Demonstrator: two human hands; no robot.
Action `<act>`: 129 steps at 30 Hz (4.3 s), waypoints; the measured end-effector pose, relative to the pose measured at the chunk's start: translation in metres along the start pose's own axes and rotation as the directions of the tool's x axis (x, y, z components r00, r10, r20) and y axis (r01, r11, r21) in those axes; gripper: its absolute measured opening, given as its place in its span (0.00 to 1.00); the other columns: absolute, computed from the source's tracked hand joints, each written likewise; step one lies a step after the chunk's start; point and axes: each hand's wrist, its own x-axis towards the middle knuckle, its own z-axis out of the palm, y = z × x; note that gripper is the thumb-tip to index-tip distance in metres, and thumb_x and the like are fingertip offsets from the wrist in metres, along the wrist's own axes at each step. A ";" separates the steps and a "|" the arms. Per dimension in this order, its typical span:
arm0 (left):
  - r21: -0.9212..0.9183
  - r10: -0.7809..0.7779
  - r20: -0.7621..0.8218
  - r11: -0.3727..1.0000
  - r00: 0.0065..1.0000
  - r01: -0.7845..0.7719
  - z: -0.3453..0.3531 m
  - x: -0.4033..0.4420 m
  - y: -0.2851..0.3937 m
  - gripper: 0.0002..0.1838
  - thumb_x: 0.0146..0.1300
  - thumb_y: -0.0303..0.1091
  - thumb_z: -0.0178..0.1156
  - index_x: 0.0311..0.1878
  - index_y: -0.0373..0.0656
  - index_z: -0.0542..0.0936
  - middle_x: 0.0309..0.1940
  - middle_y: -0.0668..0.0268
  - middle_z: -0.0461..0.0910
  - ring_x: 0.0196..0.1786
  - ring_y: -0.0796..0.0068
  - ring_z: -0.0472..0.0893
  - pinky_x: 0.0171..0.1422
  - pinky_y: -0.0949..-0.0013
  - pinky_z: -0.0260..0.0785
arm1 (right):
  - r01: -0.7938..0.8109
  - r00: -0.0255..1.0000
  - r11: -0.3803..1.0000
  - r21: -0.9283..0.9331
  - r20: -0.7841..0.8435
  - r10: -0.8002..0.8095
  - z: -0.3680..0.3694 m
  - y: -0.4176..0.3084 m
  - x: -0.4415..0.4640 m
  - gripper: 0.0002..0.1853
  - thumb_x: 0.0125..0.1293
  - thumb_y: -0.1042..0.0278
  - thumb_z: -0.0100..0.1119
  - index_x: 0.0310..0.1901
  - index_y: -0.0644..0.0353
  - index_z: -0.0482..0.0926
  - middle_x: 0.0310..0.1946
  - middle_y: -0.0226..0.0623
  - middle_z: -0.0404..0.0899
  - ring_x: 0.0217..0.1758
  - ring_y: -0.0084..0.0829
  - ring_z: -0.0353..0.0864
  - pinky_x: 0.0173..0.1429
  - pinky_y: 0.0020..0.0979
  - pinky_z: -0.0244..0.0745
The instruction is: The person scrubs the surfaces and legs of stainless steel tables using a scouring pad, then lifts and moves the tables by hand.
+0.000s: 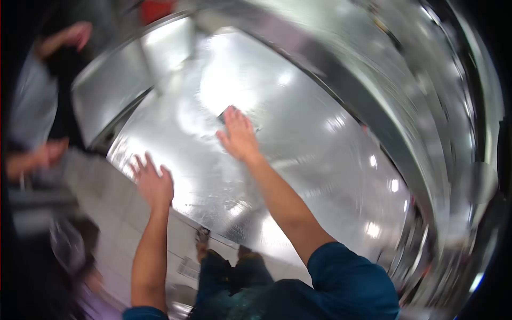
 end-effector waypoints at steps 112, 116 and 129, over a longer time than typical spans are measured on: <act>0.017 0.356 0.196 0.930 0.914 -0.366 0.024 -1.073 0.568 0.36 0.75 0.48 0.34 0.72 0.23 0.48 0.72 0.30 0.43 0.76 0.32 0.43 0.79 0.44 0.35 | -0.167 0.697 0.165 0.972 -0.002 0.717 -0.337 0.694 -1.073 0.36 0.76 0.58 0.41 0.74 0.72 0.41 0.77 0.56 0.38 0.81 0.46 0.35 0.81 0.36 0.34; 0.044 0.198 0.220 0.976 0.955 -0.213 0.016 -1.099 0.595 0.38 0.76 0.49 0.34 0.72 0.22 0.45 0.73 0.30 0.39 0.77 0.35 0.39 0.80 0.46 0.30 | -0.226 0.779 0.095 0.970 0.121 0.615 -0.357 0.673 -1.102 0.37 0.76 0.58 0.40 0.74 0.71 0.35 0.77 0.57 0.31 0.81 0.46 0.29 0.81 0.37 0.30; 0.168 0.039 0.247 0.982 0.968 -0.082 0.016 -1.106 0.609 0.36 0.75 0.45 0.37 0.69 0.18 0.50 0.70 0.25 0.45 0.73 0.29 0.48 0.77 0.44 0.37 | -0.249 0.799 0.158 0.956 0.110 0.591 -0.410 0.838 -0.984 0.33 0.76 0.61 0.38 0.72 0.76 0.43 0.74 0.66 0.38 0.80 0.53 0.35 0.81 0.37 0.36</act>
